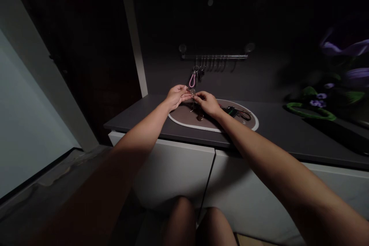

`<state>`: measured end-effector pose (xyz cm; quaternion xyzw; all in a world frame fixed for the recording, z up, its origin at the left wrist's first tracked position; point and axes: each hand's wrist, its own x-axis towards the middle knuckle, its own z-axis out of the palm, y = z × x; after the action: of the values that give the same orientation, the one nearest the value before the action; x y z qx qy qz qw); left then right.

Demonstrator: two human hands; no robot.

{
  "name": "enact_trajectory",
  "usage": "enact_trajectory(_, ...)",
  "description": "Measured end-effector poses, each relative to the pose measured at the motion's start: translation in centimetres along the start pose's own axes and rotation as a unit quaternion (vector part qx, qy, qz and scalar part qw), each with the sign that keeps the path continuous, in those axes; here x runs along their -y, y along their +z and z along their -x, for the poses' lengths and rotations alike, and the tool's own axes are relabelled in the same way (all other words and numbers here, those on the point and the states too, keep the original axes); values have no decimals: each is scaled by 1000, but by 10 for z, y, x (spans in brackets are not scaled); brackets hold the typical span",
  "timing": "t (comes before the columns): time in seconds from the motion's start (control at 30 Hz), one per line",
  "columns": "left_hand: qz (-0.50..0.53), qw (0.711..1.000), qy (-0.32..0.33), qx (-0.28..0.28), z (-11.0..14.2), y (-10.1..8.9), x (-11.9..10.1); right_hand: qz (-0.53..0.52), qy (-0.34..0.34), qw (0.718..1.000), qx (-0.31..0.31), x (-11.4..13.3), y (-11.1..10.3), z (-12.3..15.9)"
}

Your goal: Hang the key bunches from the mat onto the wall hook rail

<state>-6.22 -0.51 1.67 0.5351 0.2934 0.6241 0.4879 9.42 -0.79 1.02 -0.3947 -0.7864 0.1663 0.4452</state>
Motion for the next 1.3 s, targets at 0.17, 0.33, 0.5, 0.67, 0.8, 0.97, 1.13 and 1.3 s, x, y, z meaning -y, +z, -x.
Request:
enact_trajectory(0.17,6,1000,0,-14,1,0,-1,-66,14,998,-16,-7,2,-5)
enact_trajectory(0.33,-10,999,-2,-31,1,0,-1,-143,43,988,-29,-8,2,-7)
enact_trajectory(0.5,16,1000,-5,-25,-1,0,2,-202,69,976,-45,-3,-1,-6)
enact_trajectory(0.67,10,999,-26,-16,1,2,3,-268,78,958,-61,-2,-4,-6)
enact_trajectory(0.8,-16,998,-60,-5,3,4,4,-299,79,947,-82,-4,-7,-6)
enact_trajectory(0.97,-94,993,-73,6,3,4,7,-284,57,952,-95,-7,-11,-8)
enact_trajectory(1.13,-159,986,-50,33,3,5,12,-256,49,957,-125,-12,-13,-10)
enact_trajectory(1.3,-224,972,-14,68,3,6,16,-259,46,952,-158,-14,-13,-13)
